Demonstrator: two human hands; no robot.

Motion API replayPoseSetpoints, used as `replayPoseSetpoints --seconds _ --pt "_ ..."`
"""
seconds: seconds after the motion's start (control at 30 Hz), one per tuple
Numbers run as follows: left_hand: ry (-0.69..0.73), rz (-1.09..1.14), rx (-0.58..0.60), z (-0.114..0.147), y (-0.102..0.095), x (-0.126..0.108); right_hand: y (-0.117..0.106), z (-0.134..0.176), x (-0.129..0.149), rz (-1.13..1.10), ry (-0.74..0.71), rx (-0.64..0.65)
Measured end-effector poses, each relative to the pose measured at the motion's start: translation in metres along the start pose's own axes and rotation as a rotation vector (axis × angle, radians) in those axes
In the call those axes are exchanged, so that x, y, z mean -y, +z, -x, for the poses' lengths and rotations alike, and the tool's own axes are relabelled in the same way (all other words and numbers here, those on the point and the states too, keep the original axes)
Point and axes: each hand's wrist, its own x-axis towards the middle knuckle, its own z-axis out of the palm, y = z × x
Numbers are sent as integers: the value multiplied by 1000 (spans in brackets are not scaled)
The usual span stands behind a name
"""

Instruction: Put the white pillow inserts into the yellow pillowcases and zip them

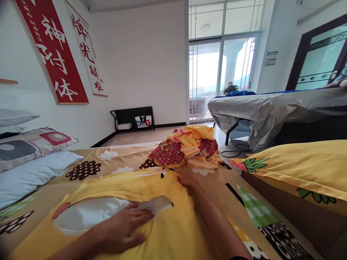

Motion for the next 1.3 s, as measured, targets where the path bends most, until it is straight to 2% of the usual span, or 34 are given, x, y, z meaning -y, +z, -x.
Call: replayPoseSetpoints --seconds 0.17,0.3,0.4,0.5,0.57,0.6,0.67,0.7,0.73,0.8,0.87,0.93,1.1,1.17,1.23,1.3 --pt "-24 -16 -39 6 8 -1 -7 17 -8 -141 106 -191" --pt "-75 -50 -161 8 18 2 -32 12 -6 -156 181 -387" --pt "-110 -99 -185 10 16 1 -56 7 10 -102 204 -488" --pt "-121 -167 -138 6 7 -7 -67 18 48 -7 159 -556" --pt "-137 -223 -101 -1 3 -15 -63 37 84 54 40 -513" --pt "-148 -255 -83 -6 2 -19 -57 49 104 80 -52 -443" --pt "-185 -313 -39 -15 3 -26 -40 74 138 244 -383 -118" --pt "-204 -342 -16 -19 5 -28 -30 85 152 324 -480 -6" --pt "-216 -372 9 -22 8 -30 -19 92 162 410 -531 56" --pt "-221 -426 46 -25 13 -33 0 98 171 556 -525 108" --pt "-206 -456 47 -27 16 -36 11 92 170 650 -436 109" --pt "-188 -441 3 -29 16 -36 10 82 165 699 -338 82" --pt "11 -503 -214 -53 15 -27 -21 72 163 655 -233 -141" --pt "45 -524 -274 -68 18 -21 -35 75 163 633 -204 -242" --pt "15 -487 -237 -80 20 -17 -47 77 160 615 -172 -322" --pt "-35 -430 -107 -90 19 -16 -58 78 157 553 -144 -363"
